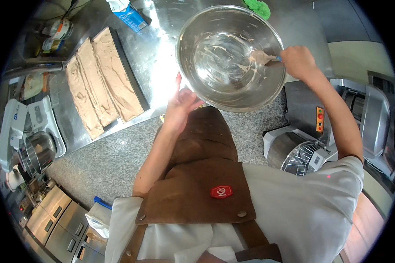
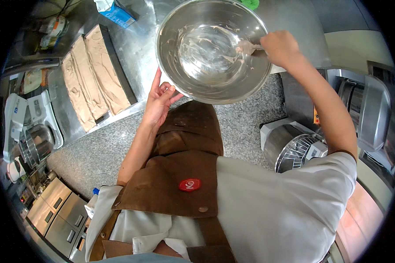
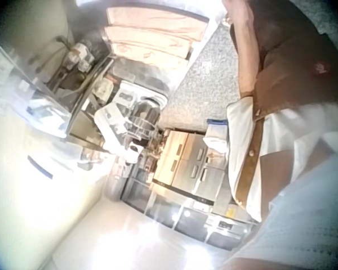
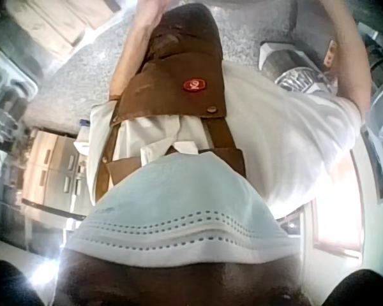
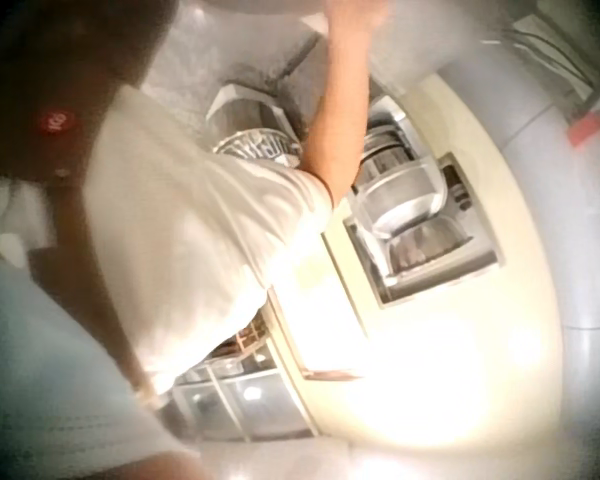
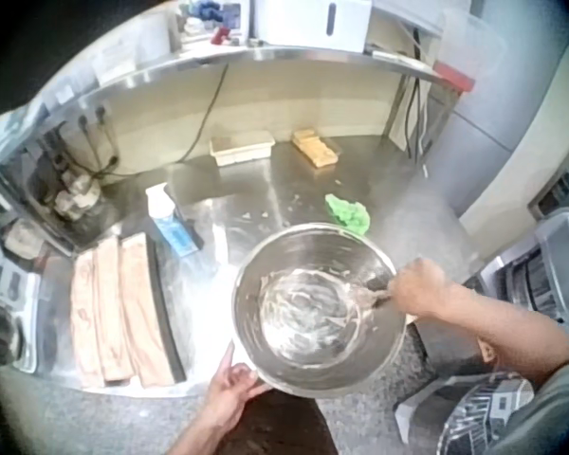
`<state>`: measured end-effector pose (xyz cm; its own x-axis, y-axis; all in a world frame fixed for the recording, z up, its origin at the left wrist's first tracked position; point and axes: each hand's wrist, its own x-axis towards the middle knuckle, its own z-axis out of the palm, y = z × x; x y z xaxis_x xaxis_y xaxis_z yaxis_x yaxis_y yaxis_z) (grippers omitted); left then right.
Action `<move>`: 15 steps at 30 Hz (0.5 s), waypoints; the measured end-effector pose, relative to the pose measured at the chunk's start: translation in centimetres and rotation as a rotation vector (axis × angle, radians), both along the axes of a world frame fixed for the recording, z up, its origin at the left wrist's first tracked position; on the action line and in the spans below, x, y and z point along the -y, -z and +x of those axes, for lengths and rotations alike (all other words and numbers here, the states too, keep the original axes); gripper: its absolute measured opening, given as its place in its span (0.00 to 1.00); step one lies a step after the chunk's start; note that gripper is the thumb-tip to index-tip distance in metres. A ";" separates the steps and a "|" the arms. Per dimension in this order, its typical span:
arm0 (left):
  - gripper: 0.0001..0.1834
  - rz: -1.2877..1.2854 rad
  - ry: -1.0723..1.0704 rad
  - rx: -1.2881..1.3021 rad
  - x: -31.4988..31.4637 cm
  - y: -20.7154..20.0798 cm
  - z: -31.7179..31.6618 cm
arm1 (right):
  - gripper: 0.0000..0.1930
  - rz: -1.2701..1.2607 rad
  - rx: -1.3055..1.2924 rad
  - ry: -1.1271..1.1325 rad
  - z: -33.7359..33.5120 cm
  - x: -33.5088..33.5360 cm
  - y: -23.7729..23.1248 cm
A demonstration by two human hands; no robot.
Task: The person scrapes a beige paste from a metal bowl using a blue spatula, then spreads it evenly onto two rectangular dough pieces on a stainless steel countertop. The person also wipes the countertop with a green cloth during the process.
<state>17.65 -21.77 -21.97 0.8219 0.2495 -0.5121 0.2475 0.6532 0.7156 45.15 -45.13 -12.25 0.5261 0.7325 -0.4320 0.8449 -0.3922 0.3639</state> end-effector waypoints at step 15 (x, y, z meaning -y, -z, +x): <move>0.43 -0.029 0.000 -0.008 -0.3 1.0 -0.3 | 0.11 0.000 -0.153 0.373 -1.4 -0.7 -4.9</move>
